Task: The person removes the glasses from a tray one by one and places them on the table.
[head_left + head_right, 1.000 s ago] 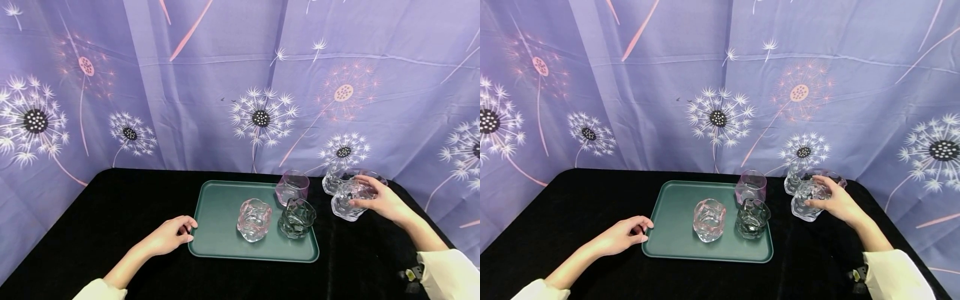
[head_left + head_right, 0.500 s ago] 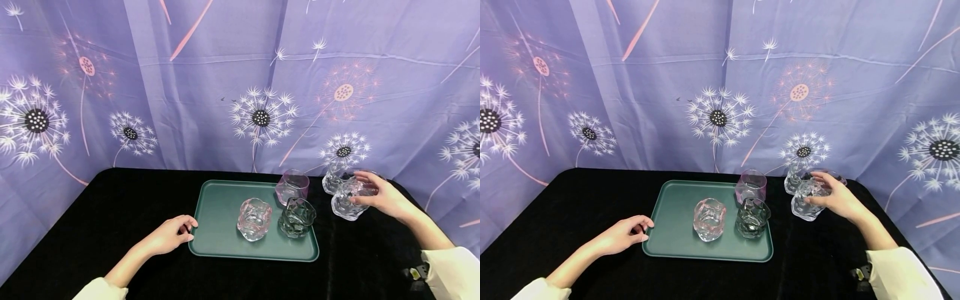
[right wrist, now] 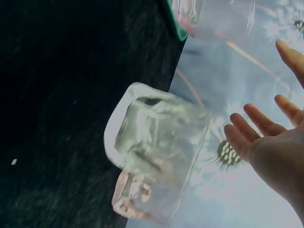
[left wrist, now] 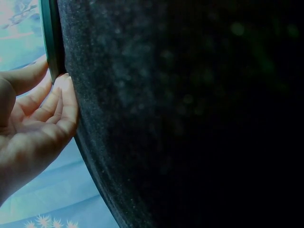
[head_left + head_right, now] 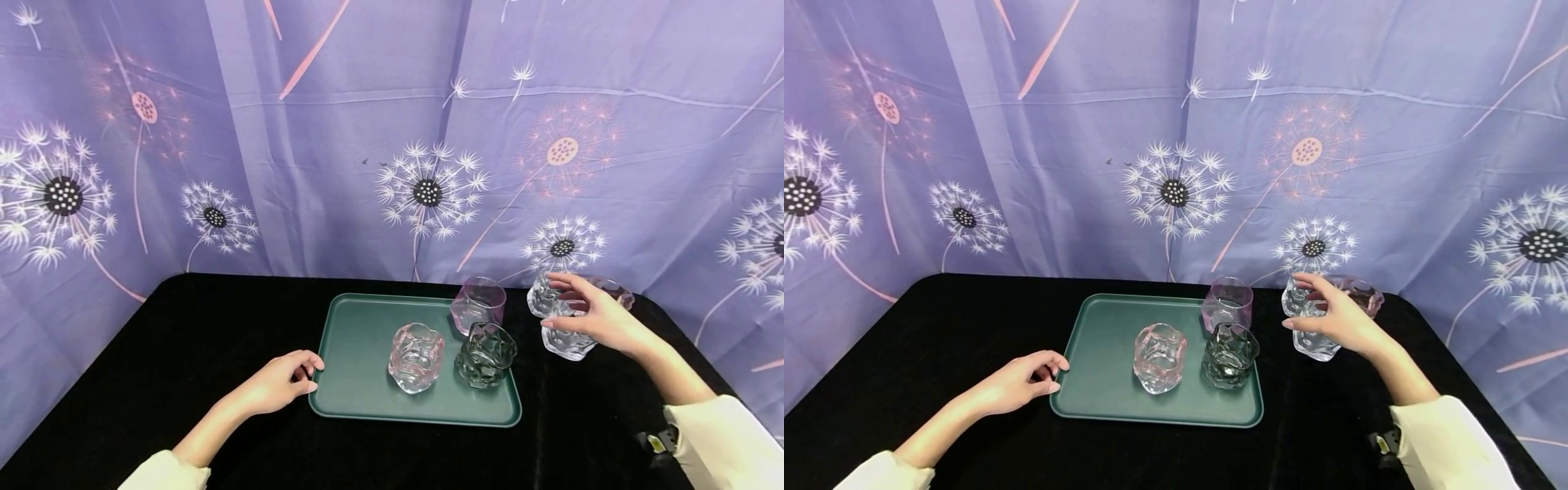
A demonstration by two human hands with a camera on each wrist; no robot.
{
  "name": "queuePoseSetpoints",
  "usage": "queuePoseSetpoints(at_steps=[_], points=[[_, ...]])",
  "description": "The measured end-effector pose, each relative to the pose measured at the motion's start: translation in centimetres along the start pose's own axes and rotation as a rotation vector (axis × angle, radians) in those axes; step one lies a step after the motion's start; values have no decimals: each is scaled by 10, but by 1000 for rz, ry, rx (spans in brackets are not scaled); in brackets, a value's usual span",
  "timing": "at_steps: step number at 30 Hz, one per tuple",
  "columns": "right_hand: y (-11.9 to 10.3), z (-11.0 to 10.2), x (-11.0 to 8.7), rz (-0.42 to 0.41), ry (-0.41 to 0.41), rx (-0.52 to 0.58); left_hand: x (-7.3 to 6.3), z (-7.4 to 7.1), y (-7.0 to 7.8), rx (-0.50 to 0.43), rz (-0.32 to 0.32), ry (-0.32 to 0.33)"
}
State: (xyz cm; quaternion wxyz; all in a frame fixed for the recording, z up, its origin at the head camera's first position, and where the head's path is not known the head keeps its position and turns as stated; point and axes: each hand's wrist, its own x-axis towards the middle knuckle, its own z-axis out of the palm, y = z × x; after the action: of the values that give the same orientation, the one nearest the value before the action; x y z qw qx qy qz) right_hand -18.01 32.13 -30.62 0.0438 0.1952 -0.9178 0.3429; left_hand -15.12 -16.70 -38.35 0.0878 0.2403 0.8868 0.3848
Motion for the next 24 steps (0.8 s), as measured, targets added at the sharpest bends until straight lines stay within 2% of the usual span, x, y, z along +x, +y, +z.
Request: queuePoseSetpoints(at_steps=[7,15,24], points=[[-19,14,11,-15,-45,0,0,0,-1,-12,4,-1],[-36,35,20,-96,-82,21,0,0,-1,-15,-6,-4],[-51,53,25,-90,-122,25,0,0,0,-14,-9,-4]])
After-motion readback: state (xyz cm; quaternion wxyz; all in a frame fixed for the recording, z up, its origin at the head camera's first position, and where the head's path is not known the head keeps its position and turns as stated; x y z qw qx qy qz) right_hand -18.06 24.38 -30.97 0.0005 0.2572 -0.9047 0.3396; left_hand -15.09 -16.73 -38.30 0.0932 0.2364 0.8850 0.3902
